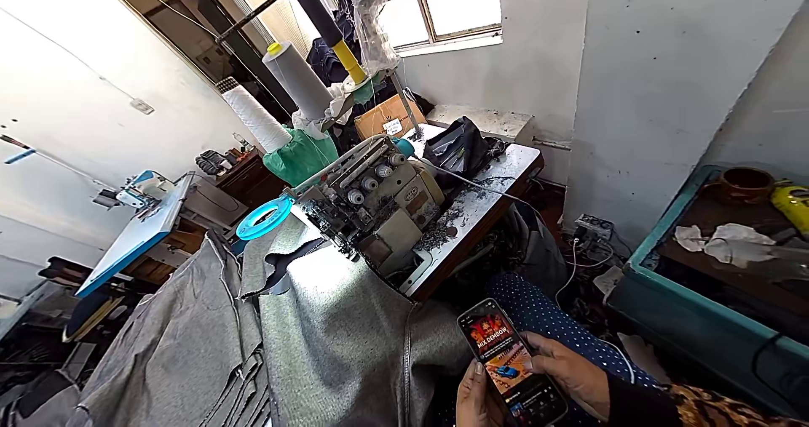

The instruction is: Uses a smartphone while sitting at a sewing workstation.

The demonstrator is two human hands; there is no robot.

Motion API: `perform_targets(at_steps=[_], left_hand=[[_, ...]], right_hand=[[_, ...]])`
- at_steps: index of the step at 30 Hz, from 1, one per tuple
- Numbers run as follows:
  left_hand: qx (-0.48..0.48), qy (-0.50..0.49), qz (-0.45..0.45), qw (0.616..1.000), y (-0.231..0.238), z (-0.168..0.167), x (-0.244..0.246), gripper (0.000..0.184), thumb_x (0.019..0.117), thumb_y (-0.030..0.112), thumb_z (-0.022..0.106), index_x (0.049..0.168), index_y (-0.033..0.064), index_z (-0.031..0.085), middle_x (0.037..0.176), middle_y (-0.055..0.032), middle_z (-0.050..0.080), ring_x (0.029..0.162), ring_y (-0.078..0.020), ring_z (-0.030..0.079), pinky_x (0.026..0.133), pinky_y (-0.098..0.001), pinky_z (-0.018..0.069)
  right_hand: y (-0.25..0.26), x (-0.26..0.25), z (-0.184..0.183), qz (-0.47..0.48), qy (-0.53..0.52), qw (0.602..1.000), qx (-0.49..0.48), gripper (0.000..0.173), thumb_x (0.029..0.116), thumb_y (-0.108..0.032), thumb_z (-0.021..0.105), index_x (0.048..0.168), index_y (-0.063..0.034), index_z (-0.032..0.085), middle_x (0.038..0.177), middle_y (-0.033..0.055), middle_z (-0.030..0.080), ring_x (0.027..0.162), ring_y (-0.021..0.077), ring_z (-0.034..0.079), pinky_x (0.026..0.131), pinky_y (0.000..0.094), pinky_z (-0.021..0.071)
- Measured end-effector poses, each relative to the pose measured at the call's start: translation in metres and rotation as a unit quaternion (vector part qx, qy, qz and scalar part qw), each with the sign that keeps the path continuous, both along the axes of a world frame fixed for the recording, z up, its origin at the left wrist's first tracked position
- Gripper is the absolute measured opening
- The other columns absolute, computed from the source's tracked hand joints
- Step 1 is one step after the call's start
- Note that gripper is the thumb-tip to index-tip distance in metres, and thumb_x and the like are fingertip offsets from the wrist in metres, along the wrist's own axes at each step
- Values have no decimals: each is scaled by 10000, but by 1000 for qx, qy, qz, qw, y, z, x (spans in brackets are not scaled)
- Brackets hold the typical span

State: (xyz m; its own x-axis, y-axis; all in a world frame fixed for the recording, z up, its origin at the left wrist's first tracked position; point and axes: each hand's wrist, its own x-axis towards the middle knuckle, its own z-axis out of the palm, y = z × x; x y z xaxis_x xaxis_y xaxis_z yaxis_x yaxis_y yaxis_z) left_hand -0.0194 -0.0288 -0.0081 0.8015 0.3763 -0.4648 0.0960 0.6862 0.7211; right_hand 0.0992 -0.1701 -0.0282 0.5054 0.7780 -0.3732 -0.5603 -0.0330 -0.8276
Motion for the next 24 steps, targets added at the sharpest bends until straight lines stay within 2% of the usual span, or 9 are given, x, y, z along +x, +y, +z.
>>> perform_targets(at_steps=[24], left_hand=[[-7, -3, 6, 1000, 0, 0, 1, 349, 1111, 109, 227, 1276, -34, 500, 1020, -138, 745, 913, -220, 749, 848, -389, 617]], right_hand=[[-1, 0, 4, 9, -11, 1000, -3, 436, 893, -120, 566, 1321, -54, 516, 1124, 33, 696, 991, 94, 698, 890, 289, 576]])
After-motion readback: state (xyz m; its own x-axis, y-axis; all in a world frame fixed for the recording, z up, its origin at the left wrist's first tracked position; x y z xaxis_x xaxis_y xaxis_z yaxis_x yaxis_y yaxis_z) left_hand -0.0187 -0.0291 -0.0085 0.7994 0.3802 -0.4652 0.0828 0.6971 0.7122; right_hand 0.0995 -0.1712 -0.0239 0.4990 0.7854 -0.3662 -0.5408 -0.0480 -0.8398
